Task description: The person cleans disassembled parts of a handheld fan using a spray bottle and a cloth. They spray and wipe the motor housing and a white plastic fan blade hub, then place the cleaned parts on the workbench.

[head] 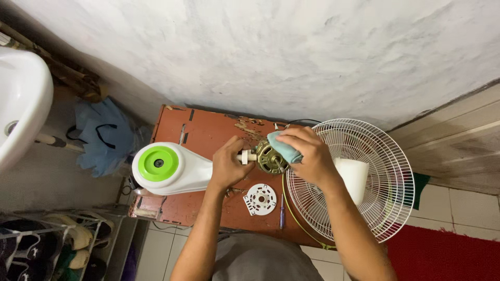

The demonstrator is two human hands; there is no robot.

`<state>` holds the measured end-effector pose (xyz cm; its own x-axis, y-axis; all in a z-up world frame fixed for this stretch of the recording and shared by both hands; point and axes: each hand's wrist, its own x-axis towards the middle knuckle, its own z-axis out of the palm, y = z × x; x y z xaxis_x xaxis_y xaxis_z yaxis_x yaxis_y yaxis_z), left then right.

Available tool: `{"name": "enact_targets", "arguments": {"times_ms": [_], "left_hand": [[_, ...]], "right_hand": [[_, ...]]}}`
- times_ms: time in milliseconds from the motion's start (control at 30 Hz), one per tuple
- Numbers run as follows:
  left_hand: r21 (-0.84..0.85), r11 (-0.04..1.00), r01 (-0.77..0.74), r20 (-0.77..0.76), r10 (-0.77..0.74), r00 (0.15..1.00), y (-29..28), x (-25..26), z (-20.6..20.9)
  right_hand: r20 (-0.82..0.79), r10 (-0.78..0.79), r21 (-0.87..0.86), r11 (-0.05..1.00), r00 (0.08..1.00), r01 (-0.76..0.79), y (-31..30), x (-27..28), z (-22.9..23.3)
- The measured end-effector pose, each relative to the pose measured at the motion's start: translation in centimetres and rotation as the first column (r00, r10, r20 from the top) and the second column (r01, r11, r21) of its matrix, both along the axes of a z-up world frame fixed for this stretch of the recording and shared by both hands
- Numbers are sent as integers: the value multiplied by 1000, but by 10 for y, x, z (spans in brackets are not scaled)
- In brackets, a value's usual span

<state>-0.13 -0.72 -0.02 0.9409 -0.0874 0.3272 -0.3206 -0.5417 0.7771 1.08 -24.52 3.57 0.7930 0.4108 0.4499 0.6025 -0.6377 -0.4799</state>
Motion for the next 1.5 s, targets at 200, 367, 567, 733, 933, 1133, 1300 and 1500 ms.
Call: {"name": "enact_targets", "arguments": {"times_ms": [200, 367, 567, 733, 933, 1133, 1300, 1500], "left_hand": [[-43, 990, -134, -38, 133, 990, -2, 2, -6], [-142, 975, -172, -39, 168, 985, 3, 7, -19], [-109, 961, -255, -72, 248, 966, 2, 12, -30], [-154, 947, -283, -87, 272, 958, -9, 15, -38], [-276, 897, -346, -230, 288, 930, -11, 17, -45], [-510, 749, -423, -511, 132, 849, -3, 26, -55], [-584, 712, -391, -535, 25, 844, 8, 32, -70], [-633, 662, -401, -596, -85, 799, 26, 38, -80]], "right_hand": [[-230, -112, -15, 994, 967, 112, -13, -14, -5], [-370, -12, 323, 936, 929, 141, -11, -27, -39], [-373, -73, 697, 636, 925, 332, -8, -16, -32], [-444, -226, 536, 709, 867, 459, 26, -1, -27], [-338, -220, 559, 735, 915, 384, 51, -20, -48], [-328, -243, 635, 659, 913, 403, 62, -33, -49], [168, -355, 258, 916, 919, 307, 76, -13, -42], [187, -194, 39, 981, 963, 190, 88, -16, -39]]}}
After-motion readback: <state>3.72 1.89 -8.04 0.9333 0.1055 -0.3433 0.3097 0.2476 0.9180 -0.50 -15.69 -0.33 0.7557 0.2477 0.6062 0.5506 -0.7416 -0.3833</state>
